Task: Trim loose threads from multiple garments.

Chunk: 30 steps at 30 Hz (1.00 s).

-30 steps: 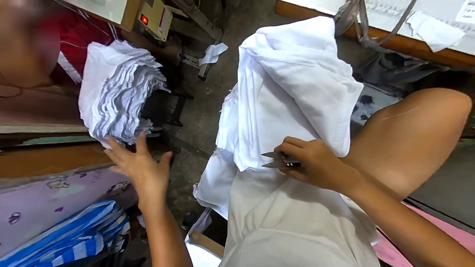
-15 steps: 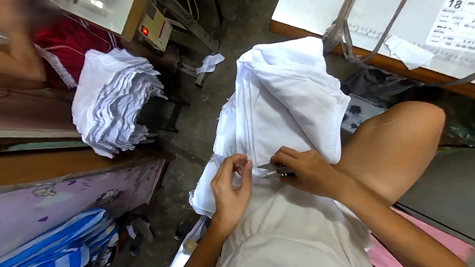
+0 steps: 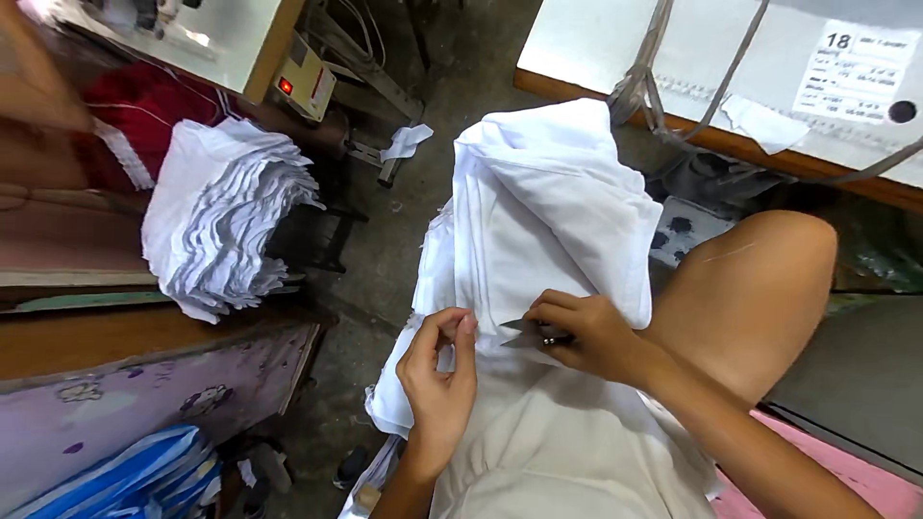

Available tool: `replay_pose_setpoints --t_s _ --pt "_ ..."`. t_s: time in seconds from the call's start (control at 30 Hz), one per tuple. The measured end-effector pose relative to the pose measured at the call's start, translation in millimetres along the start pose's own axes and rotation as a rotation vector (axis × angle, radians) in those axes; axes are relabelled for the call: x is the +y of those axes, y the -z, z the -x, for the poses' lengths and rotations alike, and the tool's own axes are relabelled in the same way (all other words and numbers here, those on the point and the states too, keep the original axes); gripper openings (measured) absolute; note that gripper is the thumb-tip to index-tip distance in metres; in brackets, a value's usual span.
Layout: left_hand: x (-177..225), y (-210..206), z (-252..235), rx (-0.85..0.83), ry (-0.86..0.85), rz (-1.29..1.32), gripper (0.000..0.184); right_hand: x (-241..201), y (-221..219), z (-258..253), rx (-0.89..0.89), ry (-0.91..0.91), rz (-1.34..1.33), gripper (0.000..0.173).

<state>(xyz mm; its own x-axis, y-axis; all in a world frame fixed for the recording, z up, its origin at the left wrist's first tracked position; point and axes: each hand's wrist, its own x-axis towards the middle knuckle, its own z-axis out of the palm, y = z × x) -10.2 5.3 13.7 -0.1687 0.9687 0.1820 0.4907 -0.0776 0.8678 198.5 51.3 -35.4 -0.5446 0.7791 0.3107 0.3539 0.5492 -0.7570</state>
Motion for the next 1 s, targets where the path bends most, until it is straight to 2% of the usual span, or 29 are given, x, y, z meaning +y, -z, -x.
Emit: replay_pose_setpoints --t_s 0.1,0.23,0.3,0.43,0.53,0.67,0.77,0.87,1.0 --pt "5.1 -6.4 -1.9 0.028 -0.066 0.088 0.018 6.9 16.5 3.7 0.086 -0.175 -0.322 0.022" --pt "14.6 -28.4 -3.2 -0.043 -0.159 0.216 0.019 2.9 39.4 7.6 0.174 -0.396 -0.626 0.008" --pt "18.5 -42.0 -4.0 -0.084 -0.216 0.248 0.023 0.8 44.4 9.1 0.221 -0.456 -0.715 0.008" --pt "24.0 -65.5 -6.4 -0.089 -0.353 0.193 0.038 -0.4 43.5 11.0 0.283 -0.441 -0.726 0.005" --pt "26.6 -74.5 -8.1 -0.061 -0.391 0.139 0.040 -1.6 41.9 11.1 0.294 -0.378 -0.682 0.004" --pt "26.5 -76.3 -10.3 -0.069 -0.327 0.163 0.036 0.3 47.2 9.9 0.266 -0.300 -0.615 0.005" --pt "24.5 -75.8 -12.2 -0.123 -0.248 0.239 0.026 3.7 53.6 9.5 0.236 -0.253 -0.523 0.007" --pt "24.4 -74.4 -15.4 -0.163 -0.164 0.296 0.018 7.1 67.3 6.2 0.140 -0.240 -0.437 0.009" --pt "29.2 -61.4 -26.0 -0.394 0.151 0.425 0.017 11.6 84.7 -6.2 -0.011 -0.269 -0.404 0.013"
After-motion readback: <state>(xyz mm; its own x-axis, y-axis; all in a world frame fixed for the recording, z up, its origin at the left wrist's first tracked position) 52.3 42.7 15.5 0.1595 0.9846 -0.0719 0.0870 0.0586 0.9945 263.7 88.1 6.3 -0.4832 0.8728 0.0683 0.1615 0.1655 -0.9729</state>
